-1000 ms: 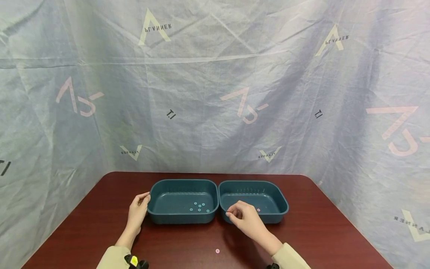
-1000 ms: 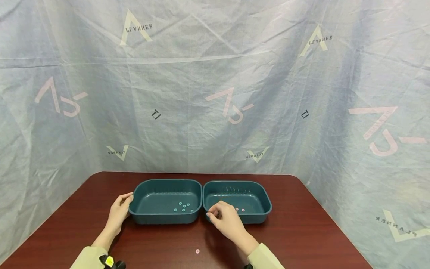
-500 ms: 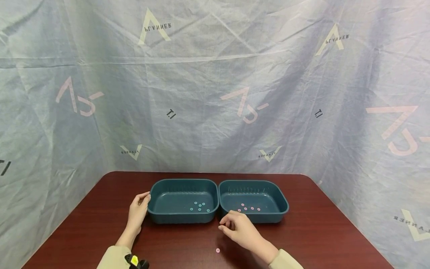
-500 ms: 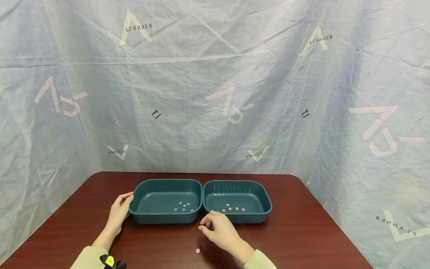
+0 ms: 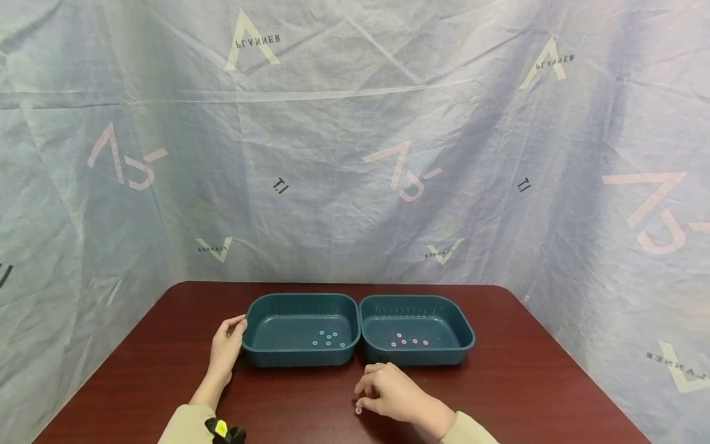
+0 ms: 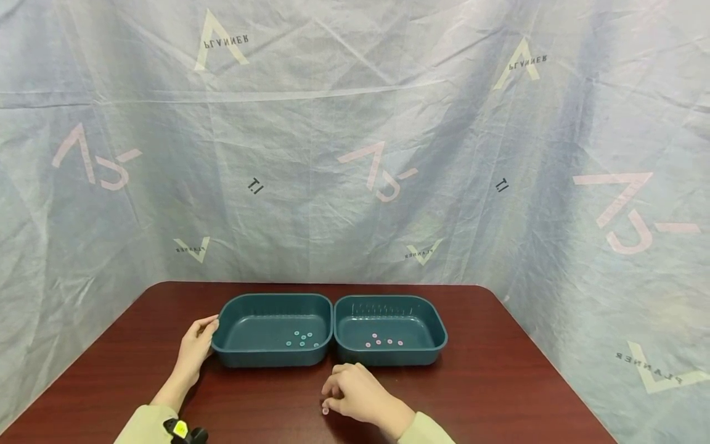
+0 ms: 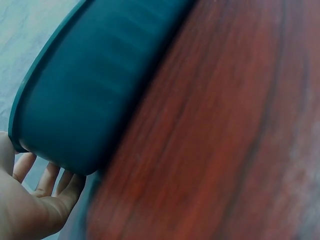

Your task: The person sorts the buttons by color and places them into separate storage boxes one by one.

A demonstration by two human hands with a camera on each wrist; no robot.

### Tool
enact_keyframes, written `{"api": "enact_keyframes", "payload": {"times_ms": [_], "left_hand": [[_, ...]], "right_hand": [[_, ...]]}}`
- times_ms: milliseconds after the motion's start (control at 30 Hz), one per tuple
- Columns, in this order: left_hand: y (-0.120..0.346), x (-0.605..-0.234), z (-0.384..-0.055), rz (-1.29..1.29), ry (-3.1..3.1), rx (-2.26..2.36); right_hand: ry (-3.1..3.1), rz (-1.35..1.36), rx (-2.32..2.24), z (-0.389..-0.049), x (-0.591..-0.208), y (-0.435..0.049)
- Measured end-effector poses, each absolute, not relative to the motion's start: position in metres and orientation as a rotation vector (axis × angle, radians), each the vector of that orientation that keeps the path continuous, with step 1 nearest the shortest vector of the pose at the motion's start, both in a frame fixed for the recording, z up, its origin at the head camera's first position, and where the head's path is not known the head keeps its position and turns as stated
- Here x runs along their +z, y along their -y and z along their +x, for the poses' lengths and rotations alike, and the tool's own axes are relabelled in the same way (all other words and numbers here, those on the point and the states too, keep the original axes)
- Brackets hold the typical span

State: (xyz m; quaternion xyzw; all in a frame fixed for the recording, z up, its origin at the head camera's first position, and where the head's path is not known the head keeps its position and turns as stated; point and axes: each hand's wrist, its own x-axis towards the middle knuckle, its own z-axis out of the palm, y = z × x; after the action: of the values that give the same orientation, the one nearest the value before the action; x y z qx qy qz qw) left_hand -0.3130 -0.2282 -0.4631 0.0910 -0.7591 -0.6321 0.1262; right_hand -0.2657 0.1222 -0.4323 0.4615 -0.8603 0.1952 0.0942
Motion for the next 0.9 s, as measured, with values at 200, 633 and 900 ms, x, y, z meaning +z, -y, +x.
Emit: {"api": "enact_keyframes", "payload": {"times_ms": [200,633,900], "left_hand": [[0.2293,-0.4624,-0.3135,0.274,2.197,-1.847],[0.2287,-0.4617,-0.315,0.282,2.189,-1.839],[0.2284,-0.4628,-0.315,0.272,2.2,-1.843]], "right_hand": [[2.559,1.402,0.414,-0.2614,-0.4305,-0.1195],[2.519,1.456,0.384,-0.2653,-0.4352,-0.1184],[2.569,1.428,0.476,-0.2651,-0.437,-0.1178]]}}
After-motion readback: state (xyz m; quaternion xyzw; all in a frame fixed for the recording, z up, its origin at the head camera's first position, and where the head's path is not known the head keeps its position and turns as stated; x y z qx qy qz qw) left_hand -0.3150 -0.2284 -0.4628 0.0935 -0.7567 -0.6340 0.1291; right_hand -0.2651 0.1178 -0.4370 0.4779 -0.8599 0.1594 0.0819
